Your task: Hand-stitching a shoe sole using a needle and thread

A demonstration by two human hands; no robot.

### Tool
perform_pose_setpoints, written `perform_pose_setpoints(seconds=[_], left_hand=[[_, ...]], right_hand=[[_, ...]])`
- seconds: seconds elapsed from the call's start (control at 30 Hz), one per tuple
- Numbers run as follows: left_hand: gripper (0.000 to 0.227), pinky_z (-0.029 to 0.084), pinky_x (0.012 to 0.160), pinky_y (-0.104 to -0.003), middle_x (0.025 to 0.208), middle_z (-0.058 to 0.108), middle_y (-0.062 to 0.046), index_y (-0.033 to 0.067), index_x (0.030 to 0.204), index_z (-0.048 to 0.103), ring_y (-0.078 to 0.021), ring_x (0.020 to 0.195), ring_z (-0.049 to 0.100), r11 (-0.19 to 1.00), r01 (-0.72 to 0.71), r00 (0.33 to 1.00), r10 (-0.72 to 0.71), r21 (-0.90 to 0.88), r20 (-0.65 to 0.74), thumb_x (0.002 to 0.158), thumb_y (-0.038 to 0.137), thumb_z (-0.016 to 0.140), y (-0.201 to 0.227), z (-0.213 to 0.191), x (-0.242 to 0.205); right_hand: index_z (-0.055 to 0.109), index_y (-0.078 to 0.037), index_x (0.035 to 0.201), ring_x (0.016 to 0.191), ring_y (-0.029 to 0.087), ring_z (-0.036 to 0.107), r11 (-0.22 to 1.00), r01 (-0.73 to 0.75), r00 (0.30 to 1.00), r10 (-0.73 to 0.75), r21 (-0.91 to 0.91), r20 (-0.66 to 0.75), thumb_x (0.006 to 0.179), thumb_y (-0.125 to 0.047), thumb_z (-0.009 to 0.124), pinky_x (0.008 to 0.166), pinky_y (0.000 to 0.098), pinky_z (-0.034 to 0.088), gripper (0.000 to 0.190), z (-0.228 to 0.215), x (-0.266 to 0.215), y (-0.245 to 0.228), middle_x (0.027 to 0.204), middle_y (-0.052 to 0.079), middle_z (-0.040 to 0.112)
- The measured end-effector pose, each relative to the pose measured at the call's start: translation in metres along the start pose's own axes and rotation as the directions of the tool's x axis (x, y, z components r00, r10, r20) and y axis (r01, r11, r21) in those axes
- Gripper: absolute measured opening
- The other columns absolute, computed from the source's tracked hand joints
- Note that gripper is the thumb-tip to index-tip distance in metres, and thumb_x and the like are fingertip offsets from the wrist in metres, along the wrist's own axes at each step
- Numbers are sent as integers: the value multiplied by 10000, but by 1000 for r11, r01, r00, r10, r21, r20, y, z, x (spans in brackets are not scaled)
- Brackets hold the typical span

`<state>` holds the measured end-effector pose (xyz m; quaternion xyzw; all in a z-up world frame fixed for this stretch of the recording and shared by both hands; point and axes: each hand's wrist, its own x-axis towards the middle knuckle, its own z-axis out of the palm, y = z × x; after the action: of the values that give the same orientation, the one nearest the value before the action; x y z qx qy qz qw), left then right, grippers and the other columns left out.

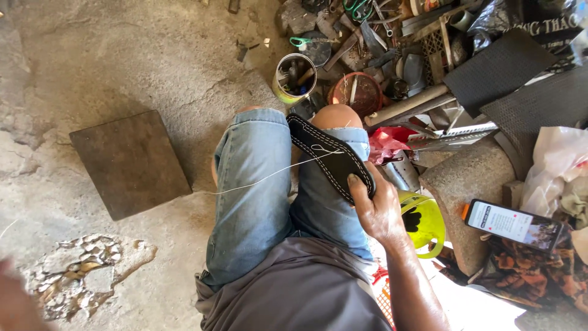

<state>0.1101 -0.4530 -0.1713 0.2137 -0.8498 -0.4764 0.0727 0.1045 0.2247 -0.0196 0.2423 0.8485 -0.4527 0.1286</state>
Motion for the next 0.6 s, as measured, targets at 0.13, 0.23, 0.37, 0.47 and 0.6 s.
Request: perform_pose_setpoints(seconds=[0.13, 0.23, 0.37, 0.47, 0.6], left_hand=[[381, 477, 603, -279, 1248, 685, -142, 54, 1436, 613, -194, 964, 702, 988, 15, 986, 12, -157, 169, 1077, 44, 486, 176, 157, -66], [448, 617, 841, -380, 1237, 718, -125, 28, 1353, 621, -237, 999, 733, 911, -139, 892, 286, -390, 351, 908, 85, 627, 300, 243, -118], [656, 553, 727, -726, 1187, 660, -378, -69, 1511, 392, -590, 886, 692, 920, -375, 594, 331, -112, 733, 926, 91, 643, 356, 306, -160], [170, 576, 575, -528, 691, 724, -102, 166, 1054, 683, -380, 661, 743, 890, -453, 658, 299, 46, 691, 985, 270, 567, 316, 336, -178], [157, 588, 598, -431, 743, 758, -42, 279, 1066, 732, -297, 737, 762, 919, -385, 700, 347, -80, 625, 997, 279, 591, 312, 325, -183]], right_hand=[[588, -131, 1016, 801, 444, 588, 965, -63, 997, 51, -256, -52, 964, -398, 493, 741, 473, 440, 288, 8, -7, -15, 762, 169, 657], [621, -128, 1005, 806, 439, 667, 968, 21, 999, -29, -250, -26, 979, -433, 550, 733, 495, 497, 314, 11, -8, -6, 736, 189, 675], [625, -95, 1014, 769, 456, 689, 974, 131, 991, -129, -184, 19, 959, -497, 657, 672, 527, 519, 407, 14, -14, -4, 736, 239, 643], [625, -51, 1146, 773, 470, 698, 977, 198, 978, -192, -80, 79, 848, -606, 694, 674, 578, 539, 633, 12, -13, 26, 862, 256, 681], [662, -59, 920, 606, 261, 744, 947, 162, 984, -177, 279, 29, 1026, -476, 477, 610, 391, 598, 468, 12, -2, 48, 646, 117, 695]])
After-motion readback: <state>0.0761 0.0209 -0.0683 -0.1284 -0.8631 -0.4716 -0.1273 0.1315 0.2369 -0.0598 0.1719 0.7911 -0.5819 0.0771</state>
